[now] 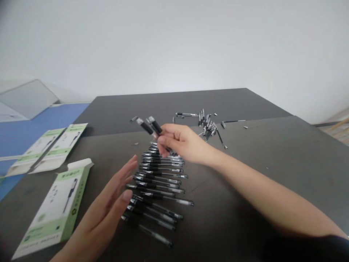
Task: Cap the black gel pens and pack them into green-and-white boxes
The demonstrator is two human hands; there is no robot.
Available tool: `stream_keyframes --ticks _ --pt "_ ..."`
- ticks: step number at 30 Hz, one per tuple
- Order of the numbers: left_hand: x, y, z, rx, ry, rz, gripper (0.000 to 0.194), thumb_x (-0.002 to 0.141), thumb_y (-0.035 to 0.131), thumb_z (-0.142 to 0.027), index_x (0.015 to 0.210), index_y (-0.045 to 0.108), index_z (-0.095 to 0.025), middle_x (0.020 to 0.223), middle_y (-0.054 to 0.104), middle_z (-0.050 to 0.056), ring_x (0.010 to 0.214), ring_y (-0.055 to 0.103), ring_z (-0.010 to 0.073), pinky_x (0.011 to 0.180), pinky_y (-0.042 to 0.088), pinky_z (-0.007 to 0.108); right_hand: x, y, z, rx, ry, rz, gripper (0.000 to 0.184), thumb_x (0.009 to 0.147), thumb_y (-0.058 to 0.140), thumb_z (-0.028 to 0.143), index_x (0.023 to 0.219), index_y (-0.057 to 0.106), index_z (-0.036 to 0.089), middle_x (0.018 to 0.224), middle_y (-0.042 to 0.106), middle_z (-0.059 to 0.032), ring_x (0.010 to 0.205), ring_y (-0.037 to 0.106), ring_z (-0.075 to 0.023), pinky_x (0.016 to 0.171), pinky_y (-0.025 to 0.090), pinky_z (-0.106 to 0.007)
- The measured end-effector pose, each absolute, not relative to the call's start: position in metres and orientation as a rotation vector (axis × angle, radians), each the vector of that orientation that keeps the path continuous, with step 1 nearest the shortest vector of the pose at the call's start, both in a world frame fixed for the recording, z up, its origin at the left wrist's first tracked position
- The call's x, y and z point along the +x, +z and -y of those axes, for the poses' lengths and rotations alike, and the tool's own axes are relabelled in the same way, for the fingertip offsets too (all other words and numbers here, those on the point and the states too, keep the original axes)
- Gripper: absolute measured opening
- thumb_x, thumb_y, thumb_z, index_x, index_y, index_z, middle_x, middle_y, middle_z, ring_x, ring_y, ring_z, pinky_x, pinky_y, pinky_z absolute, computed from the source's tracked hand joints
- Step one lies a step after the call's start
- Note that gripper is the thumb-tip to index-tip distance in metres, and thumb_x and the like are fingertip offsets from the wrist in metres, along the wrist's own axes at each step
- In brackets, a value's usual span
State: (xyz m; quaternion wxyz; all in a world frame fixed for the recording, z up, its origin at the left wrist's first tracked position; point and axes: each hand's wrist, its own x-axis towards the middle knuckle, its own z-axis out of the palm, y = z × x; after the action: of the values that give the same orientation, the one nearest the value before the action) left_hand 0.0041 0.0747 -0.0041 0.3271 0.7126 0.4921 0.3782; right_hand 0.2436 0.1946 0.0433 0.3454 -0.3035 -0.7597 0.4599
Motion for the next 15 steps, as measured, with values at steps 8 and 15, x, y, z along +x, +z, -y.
stream_keyframes --ticks 8,15 --pt "0.022 0.037 -0.072 1.027 1.042 -0.876 0.057 0.095 0.063 -0.054 0.137 0.066 -0.016 0.064 0.065 -0.001 0.046 0.057 0.0132 0.048 0.053 0.028 0.180 0.035 -0.095 -0.695 1.884 1.506 0.036 0.093 0.069 0.051 0.084 0.060 0.017 0.072 0.066 0.0006 0.059 0.065 -0.0103 0.055 0.054 -0.023" --pt "0.017 0.026 -0.057 1.005 0.994 -0.840 0.049 0.092 0.069 -0.050 0.123 0.075 -0.013 0.058 0.052 -0.003 0.050 0.051 0.0114 0.050 0.047 0.025 0.176 0.027 -0.078 -0.741 1.857 1.501 0.040 0.093 0.069 0.052 0.080 0.067 0.015 0.072 0.068 -0.0030 0.064 0.066 -0.0116 0.064 0.059 -0.026"
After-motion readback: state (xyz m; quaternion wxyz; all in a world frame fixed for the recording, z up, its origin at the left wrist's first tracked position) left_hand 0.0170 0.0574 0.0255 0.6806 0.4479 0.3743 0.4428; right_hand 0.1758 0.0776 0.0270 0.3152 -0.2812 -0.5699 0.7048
